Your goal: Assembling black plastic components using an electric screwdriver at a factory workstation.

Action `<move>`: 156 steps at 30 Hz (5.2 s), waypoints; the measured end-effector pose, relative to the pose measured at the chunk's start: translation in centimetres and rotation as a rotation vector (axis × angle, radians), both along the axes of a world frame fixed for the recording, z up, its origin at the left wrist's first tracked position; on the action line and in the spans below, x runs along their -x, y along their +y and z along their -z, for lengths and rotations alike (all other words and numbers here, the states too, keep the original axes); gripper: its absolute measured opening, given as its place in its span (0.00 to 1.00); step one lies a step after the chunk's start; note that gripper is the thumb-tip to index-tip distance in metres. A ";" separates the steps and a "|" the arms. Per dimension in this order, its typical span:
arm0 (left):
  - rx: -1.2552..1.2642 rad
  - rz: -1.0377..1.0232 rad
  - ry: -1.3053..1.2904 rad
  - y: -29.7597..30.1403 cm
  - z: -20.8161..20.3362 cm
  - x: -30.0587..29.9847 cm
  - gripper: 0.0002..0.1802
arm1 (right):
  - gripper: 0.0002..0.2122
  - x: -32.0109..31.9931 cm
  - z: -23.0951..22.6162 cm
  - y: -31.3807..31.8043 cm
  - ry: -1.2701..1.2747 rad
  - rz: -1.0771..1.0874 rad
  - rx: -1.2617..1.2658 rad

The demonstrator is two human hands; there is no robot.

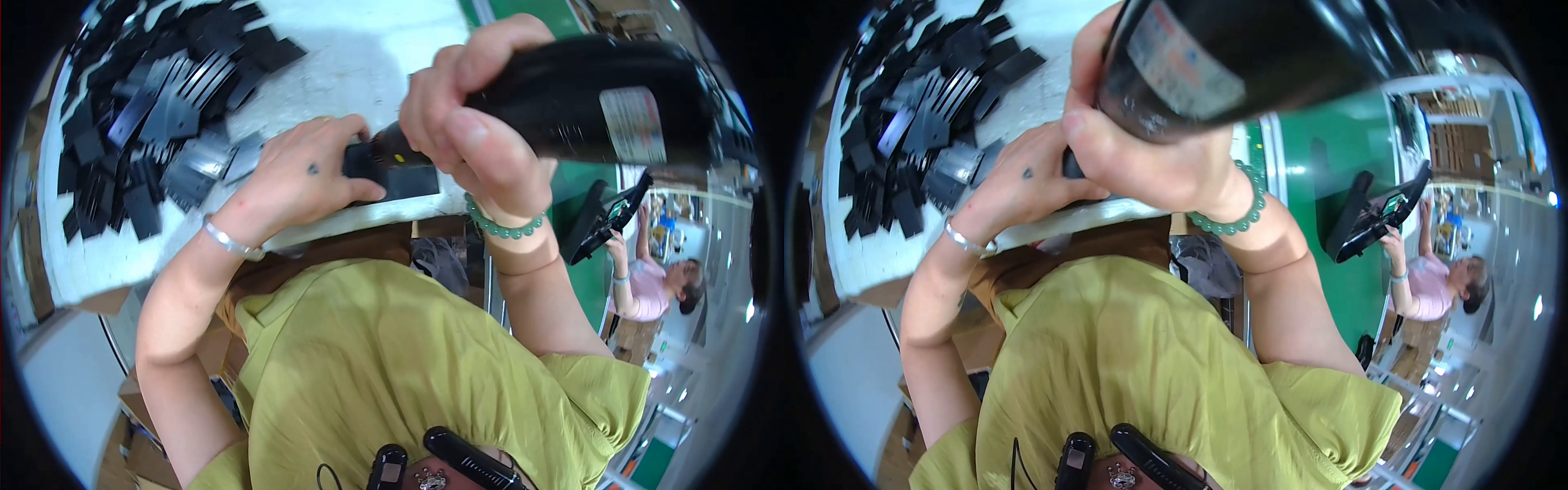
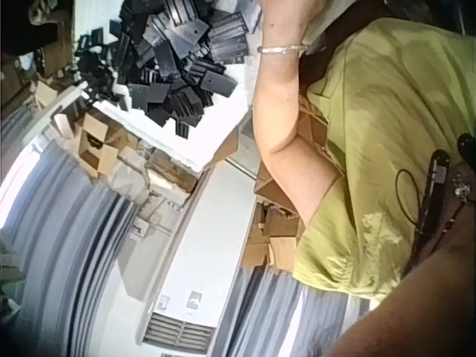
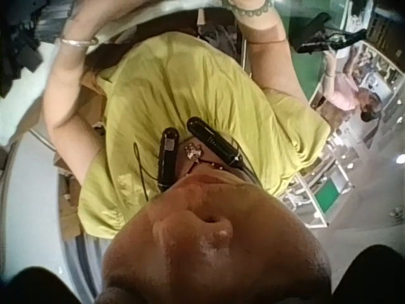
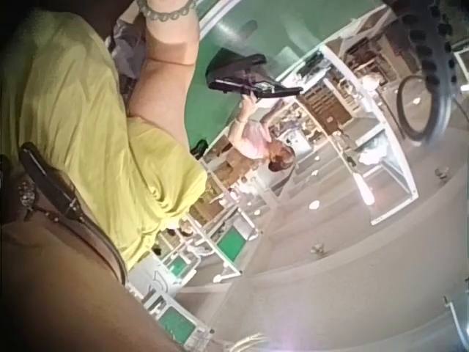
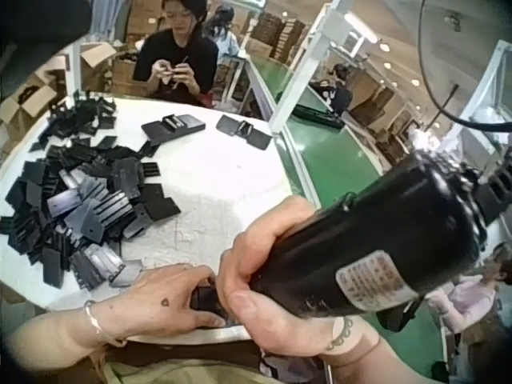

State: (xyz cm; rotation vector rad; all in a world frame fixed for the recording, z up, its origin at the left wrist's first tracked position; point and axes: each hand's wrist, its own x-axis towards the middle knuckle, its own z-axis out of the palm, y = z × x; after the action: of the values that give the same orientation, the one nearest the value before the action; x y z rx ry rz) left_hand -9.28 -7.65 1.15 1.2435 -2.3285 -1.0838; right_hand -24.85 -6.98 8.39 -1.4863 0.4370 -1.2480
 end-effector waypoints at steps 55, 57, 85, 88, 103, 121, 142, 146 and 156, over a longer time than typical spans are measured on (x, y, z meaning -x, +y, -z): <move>0.659 0.200 0.544 -1.7 -1.1 6.5 0.08 | 0.14 9.2 -3.6 2.4 -0.093 0.034 0.294; 0.650 0.199 0.551 -1.4 -1.1 5.9 0.07 | 0.15 8.7 -3.8 2.7 -0.079 0.024 0.299; 0.182 -0.105 0.015 -1.9 0.5 -0.4 0.23 | 0.12 0.6 -0.4 1.9 0.121 0.082 0.034; 0.151 -0.109 0.007 -1.9 0.6 -0.3 0.22 | 0.11 0.5 -0.1 1.6 0.163 0.076 0.095; 0.246 -0.250 0.114 -1.5 1.9 -0.7 0.22 | 0.10 -0.4 0.1 1.4 0.056 0.274 -0.014; -0.838 -0.100 1.310 3.8 -4.3 -7.8 0.18 | 0.34 0.7 0.0 4.7 0.142 0.293 -0.309; 0.030 -1.417 0.297 7.0 1.9 -37.8 0.17 | 0.21 -1.1 0.7 1.4 0.083 0.397 -0.404; 0.741 -1.221 -0.775 6.1 -0.9 -35.7 0.25 | 0.19 -0.1 0.3 0.3 0.064 0.397 -0.484; 0.749 -0.417 -0.500 -19.9 -2.3 -9.9 0.42 | 0.21 2.9 -0.1 2.4 -0.072 0.555 -0.406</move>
State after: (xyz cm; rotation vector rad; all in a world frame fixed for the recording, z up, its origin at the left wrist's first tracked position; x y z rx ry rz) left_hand 0.61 -27.59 3.49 1.6526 -2.2627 0.2622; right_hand -27.79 -4.55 8.46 -0.9964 1.0378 -1.5202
